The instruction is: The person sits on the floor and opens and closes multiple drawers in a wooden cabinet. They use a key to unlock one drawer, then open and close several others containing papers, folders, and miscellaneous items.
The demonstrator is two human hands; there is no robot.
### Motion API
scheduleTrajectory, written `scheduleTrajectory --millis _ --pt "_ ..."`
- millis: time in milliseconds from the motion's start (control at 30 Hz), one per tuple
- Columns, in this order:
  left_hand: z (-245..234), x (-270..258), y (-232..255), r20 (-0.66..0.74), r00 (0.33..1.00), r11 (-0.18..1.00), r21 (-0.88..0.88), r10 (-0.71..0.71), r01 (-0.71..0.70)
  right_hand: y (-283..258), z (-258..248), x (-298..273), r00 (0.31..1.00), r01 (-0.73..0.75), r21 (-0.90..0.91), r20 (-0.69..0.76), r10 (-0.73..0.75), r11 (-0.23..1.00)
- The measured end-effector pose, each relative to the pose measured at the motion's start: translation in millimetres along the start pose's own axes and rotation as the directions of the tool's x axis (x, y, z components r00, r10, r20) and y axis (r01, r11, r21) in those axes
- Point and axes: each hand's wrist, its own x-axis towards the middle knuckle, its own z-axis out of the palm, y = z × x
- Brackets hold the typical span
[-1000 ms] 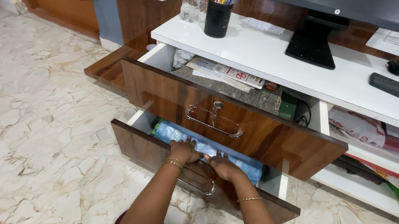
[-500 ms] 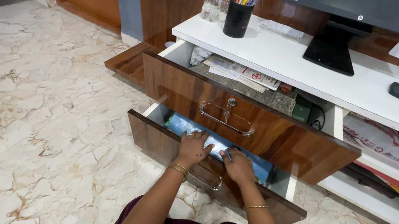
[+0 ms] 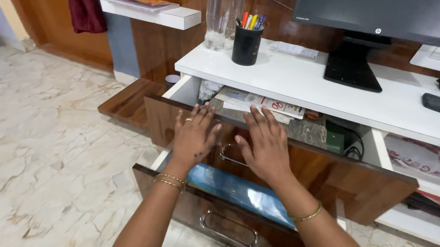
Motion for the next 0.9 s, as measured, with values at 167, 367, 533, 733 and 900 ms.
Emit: scheduleTrajectory --millis 167,367,533,733,900 --pt "-7.9 37.5 -68.4 0.387 0.911 0.985 -0.148 0.14 -0.089 25.9 34.6 78.8 0.897 -0.097 0.025 0.435 0.077 0.995" --pt "-17.4 98.0 -88.5 0.651 0.695 0.928 -0.367 0.305 -0.063 59.9 25.7 71.1 0.544 -0.31 -0.178 0.773 0.328 0.934" --pt "67.7 70.3 -134.6 0.677 0.483 0.831 -0.466 0.556 -0.303 77.3 57.7 54.1 0.417 -0.153 -0.231 0.866 0.275 0.961" --pt "238.5 -35.1 -171.7 0.857 0.307 0.901 -0.435 0.414 -0.002 99.5 118.5 -1.8 0.436 -0.112 -0.198 0.871 0.227 0.974" --pt "227.1 -25.1 -157.6 0.975 0.026 0.967 -0.223 0.222 0.12 96.9 136.2 -47.1 0.839 -0.015 -0.144 0.536 0.09 0.99"
